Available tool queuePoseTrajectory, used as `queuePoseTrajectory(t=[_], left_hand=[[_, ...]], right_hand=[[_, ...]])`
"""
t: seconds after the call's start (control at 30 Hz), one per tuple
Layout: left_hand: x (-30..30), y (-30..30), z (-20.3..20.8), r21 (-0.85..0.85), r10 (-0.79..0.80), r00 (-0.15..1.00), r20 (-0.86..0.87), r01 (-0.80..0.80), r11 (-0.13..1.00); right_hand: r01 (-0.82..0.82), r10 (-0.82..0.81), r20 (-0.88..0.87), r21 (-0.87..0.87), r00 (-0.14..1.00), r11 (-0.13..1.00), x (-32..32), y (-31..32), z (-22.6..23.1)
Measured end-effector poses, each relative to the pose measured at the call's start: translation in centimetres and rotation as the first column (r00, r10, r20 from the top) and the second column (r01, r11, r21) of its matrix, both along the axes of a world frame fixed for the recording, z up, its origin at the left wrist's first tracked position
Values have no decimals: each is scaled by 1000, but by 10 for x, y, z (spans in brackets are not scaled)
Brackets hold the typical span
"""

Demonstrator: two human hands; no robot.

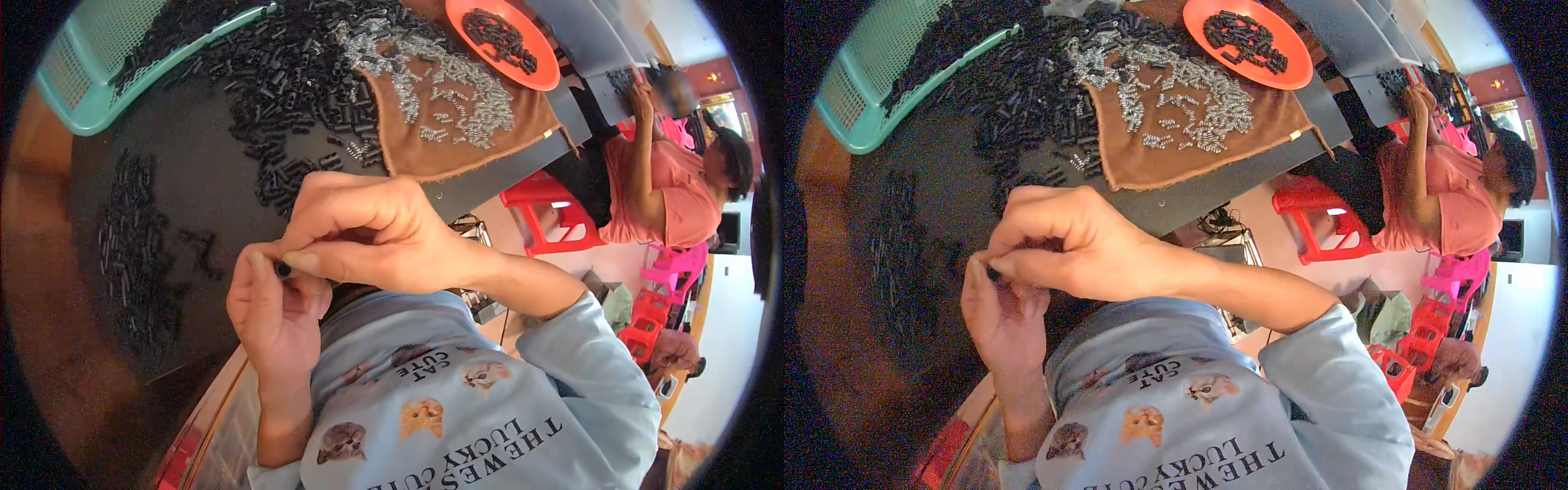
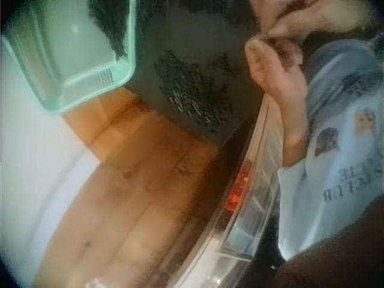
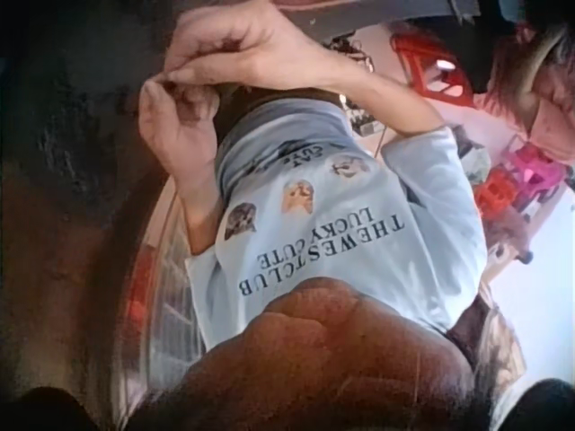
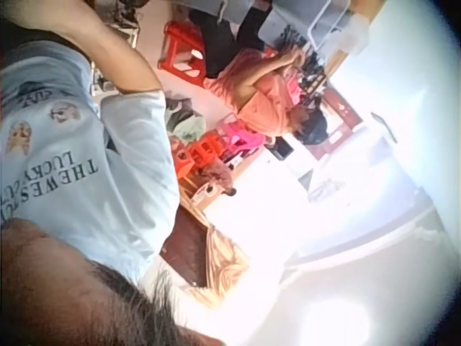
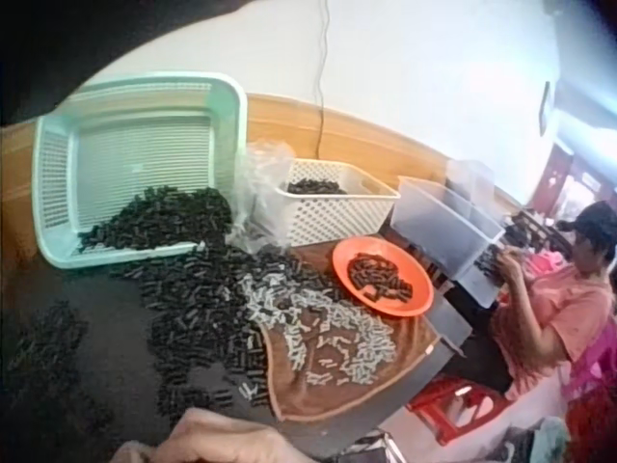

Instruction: Assembling small black plastic tubes with silver metal inserts by hand at a workbench.

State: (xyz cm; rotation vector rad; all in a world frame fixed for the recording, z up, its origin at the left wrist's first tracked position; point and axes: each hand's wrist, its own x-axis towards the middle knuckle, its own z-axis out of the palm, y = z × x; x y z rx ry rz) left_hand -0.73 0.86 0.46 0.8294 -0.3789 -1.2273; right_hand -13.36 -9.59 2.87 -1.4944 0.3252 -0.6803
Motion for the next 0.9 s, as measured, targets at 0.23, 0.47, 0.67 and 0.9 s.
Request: queuePoseTrajectory(t=[0.23, 0.47, 0.67, 0.9], left_hand=[[-2, 1, 3, -3, 13, 1000, 11, -13, 1000], [4, 6, -4, -102, -34, 998, -50, 29, 994], [3, 8, 1, -26, 16, 998, -61, -18, 999], [2, 12, 1, -35, 5, 1000, -1, -5, 999]], right_hand=[[28, -36, 84, 99, 996, 995, 9, 13, 0], [86, -83, 107, -24, 991, 996, 11, 16, -5], [149, -124, 102, -289, 987, 946, 10, 15, -4], [172, -244, 40, -821, 969, 545, 3, 21, 2]])
